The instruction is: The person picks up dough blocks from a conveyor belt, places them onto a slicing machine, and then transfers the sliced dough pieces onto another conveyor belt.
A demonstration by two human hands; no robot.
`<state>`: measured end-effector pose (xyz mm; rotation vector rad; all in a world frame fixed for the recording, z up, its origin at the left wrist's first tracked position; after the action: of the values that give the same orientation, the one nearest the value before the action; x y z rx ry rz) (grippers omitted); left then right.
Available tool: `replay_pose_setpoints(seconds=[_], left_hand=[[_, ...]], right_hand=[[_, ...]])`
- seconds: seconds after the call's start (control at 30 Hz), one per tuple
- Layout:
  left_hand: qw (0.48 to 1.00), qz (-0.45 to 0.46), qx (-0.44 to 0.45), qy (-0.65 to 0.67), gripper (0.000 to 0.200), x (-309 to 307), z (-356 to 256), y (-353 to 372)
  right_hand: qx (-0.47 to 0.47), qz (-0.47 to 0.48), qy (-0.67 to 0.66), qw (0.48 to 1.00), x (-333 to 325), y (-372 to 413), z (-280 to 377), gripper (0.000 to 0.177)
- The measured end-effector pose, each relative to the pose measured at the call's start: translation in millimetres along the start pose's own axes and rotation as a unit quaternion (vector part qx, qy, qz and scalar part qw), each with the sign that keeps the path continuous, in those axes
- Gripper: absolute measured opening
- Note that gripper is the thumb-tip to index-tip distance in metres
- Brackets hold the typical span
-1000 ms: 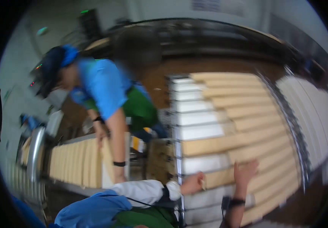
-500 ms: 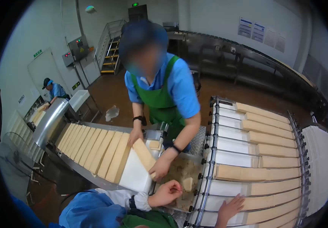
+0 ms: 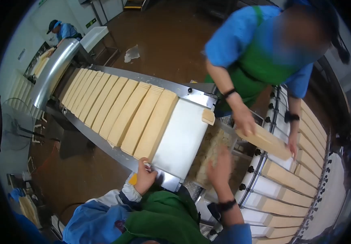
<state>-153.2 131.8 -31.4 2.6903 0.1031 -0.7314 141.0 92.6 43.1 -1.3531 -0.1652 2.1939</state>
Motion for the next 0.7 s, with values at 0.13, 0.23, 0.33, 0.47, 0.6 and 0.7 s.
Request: replay_pose_setpoints(seconds=[0.13,0.23,0.33,0.47,0.6,0.7], left_hand=[[0.997,0.029,-0.069,0.015,0.075,-17,27,-31],[0.981,0.120,-0.109,0.103,0.088,-21,27,-50],[0.960,0.215,-0.121,0.132,0.094,-27,25,-67],[0.925,0.307,-0.156,0.158,0.088,-32,27,-84],[0.879,0.350,-0.255,0.198,0.086,-34,20,-88],[0.857,0.351,-0.327,0.189,0.085,-33,-5,-82]], right_hand=[[-0.076,0.067,-0.127,0.987,124,-80,68,0.054],[-0.094,0.076,-0.058,0.991,203,-127,98,0.058],[-0.110,0.069,0.033,0.991,258,-150,105,0.059],[-0.094,0.100,0.090,0.987,267,-143,108,0.055],[-0.080,0.062,0.091,0.991,258,-150,117,0.055],[-0.016,0.083,0.120,0.989,252,-181,123,0.057]])
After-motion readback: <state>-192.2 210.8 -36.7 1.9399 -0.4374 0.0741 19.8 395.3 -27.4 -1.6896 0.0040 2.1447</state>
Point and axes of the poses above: each hand's wrist, its own y-axis away from the middle knuckle, its own x-axis out of the palm, z = x × y, the point moved 4 cm from there along -y, towards the middle knuckle, and after that the axes turned 11 degrees about -z, right-handed, at the moved point
